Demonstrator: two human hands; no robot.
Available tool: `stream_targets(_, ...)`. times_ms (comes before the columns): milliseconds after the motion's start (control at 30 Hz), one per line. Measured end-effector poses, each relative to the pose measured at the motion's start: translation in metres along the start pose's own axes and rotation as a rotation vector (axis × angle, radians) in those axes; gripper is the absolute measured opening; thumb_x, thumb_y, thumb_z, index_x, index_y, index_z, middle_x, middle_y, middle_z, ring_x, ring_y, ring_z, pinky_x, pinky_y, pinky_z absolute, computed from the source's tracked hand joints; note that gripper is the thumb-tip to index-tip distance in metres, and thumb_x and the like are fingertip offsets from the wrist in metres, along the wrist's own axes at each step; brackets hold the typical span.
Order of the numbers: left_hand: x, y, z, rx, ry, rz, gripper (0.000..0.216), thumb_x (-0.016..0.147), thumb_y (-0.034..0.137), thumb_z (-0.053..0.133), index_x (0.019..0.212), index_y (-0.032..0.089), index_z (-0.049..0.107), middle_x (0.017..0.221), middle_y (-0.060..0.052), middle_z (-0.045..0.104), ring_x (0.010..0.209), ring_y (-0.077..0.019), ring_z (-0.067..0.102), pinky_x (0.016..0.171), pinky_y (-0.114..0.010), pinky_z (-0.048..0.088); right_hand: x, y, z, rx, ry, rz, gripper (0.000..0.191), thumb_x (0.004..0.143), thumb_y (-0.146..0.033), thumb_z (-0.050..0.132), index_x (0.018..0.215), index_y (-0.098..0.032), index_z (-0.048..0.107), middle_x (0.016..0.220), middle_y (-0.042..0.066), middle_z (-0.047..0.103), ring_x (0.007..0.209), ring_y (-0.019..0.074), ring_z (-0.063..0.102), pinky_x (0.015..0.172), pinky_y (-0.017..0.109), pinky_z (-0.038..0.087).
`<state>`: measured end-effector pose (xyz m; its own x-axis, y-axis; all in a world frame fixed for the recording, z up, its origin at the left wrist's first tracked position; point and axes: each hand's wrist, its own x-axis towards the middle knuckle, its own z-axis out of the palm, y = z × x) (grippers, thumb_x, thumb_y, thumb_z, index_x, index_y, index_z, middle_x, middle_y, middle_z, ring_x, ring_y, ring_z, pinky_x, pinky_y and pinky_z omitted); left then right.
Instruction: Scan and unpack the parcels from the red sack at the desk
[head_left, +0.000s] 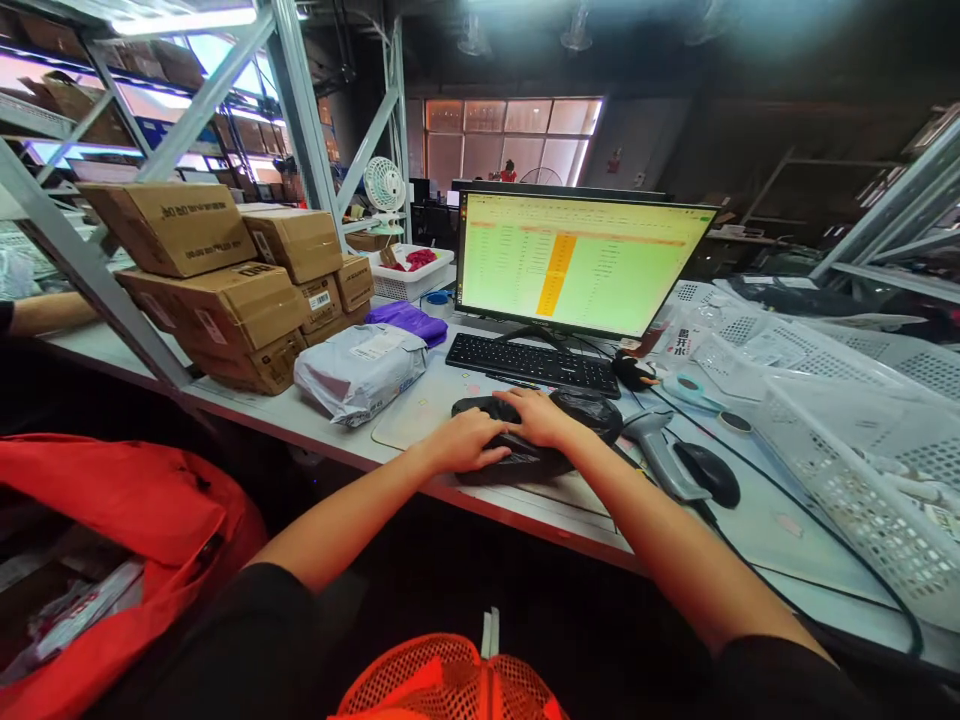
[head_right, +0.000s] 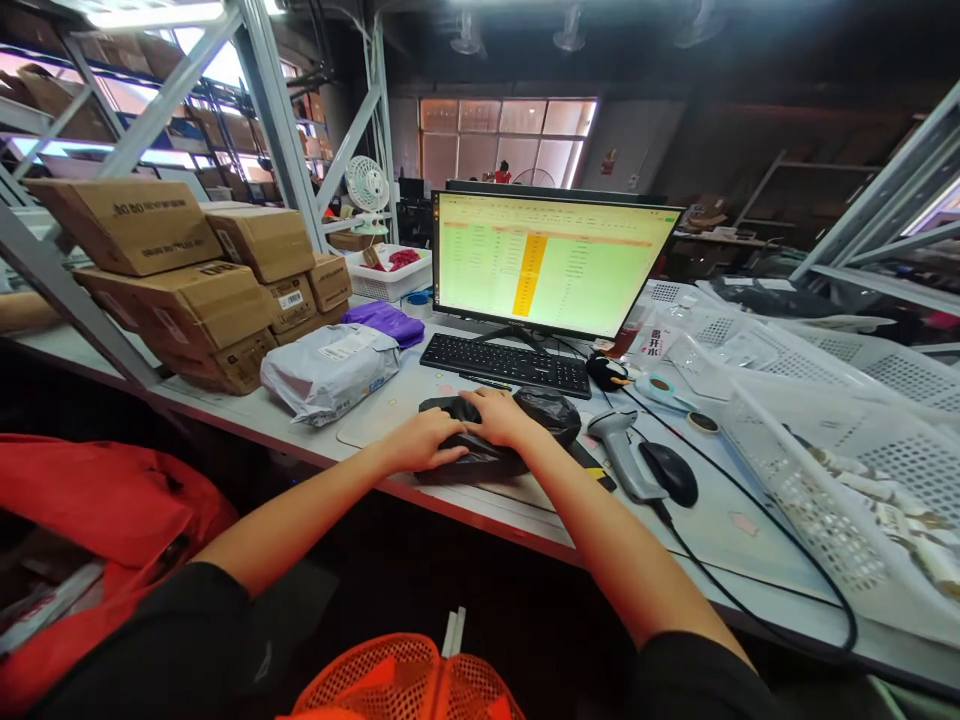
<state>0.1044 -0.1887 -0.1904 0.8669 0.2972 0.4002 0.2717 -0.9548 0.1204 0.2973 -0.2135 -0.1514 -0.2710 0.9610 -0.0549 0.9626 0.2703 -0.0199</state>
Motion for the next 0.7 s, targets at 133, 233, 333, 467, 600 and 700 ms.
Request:
stream_targets(133, 0.004, -0.001, 0.004, -0.019, 0.057, 0.061, 0.014, 0.097, 0.029, 0.065, 0.097, 0.016, 0.069, 0.098, -0.010, 0.075, 0.092, -0.0235, 0.070, 0.085, -0.036, 0.053, 0.025, -0.005, 0.006, -0.038, -0.004, 0.036, 0.051, 0.103, -0.038, 0.050, 0.152, -0.023, 0.055, 0.145, 0.016, 0.059, 0.133, 0.0343, 0.052, 0.113, 0.050, 0.035)
stream_targets(233, 0.000, 0.011, 0.009, 0.041, 0.082, 0.021, 0.020, 0.102, 0.028, 0.055, 0.094, 0.016, 0.069, 0.089, -0.010, 0.073, 0.088, -0.0244, 0.071, 0.081, -0.036, 0.054, 0.036, -0.008, 0.007, -0.046, -0.004, 0.103, 0.044, 0.106, -0.036, 0.044, 0.140, -0.018, 0.066, 0.139, 0.018, 0.063, 0.131, 0.0321, 0.055, 0.109, 0.045, 0.040)
stream_targets(333, -0.019, 0.038, 0.016, 0.088, 0.105, -0.067, 0.027, 0.105, 0.027, 0.047, 0.101, 0.014, 0.070, 0.084, -0.011, 0.073, 0.082, -0.0260, 0.071, 0.075, -0.038, 0.056, 0.043, -0.010, 0.008, -0.050, -0.009, 0.187, 0.042, 0.106, -0.034, 0.043, 0.131, -0.013, 0.069, 0.134, 0.019, 0.066, 0.126, 0.0294, 0.059, 0.106, 0.043, 0.044)
stream_targets(467, -0.062, 0.090, 0.032, -0.101, 0.218, -0.293, 0.040, 0.104, 0.034, 0.045, 0.136, 0.015, 0.061, 0.109, -0.017, 0.076, 0.094, -0.0299, 0.072, 0.082, -0.044, 0.060, 0.051, -0.011, 0.011, -0.053, -0.030, 0.301, 0.041, 0.105, -0.045, 0.052, 0.127, -0.014, 0.068, 0.132, 0.014, 0.067, 0.123, 0.0260, 0.062, 0.108, 0.049, 0.046)
stream_targets(600, -0.094, 0.126, 0.061, -0.606, 0.346, -0.687, 0.046, 0.104, 0.048, 0.044, 0.137, 0.021, 0.062, 0.121, -0.015, 0.073, 0.110, -0.0299, 0.071, 0.098, -0.047, 0.057, 0.053, -0.019, 0.007, -0.045, -0.041, 0.361, 0.041, 0.105, -0.044, 0.053, 0.127, -0.013, 0.068, 0.133, 0.015, 0.067, 0.123, 0.0265, 0.062, 0.107, 0.049, 0.046)
stream_targets(700, -0.108, 0.130, 0.079, -1.074, 0.463, -0.971, 0.066, 0.095, 0.076, 0.044, 0.121, 0.019, 0.067, 0.103, -0.014, 0.075, 0.095, -0.0294, 0.073, 0.090, -0.046, 0.058, 0.038, -0.041, -0.002, -0.031, -0.038, 0.335, 0.040, 0.107, -0.031, 0.042, 0.127, -0.009, 0.069, 0.129, 0.021, 0.068, 0.120, 0.0292, 0.065, 0.101, 0.043, 0.048)
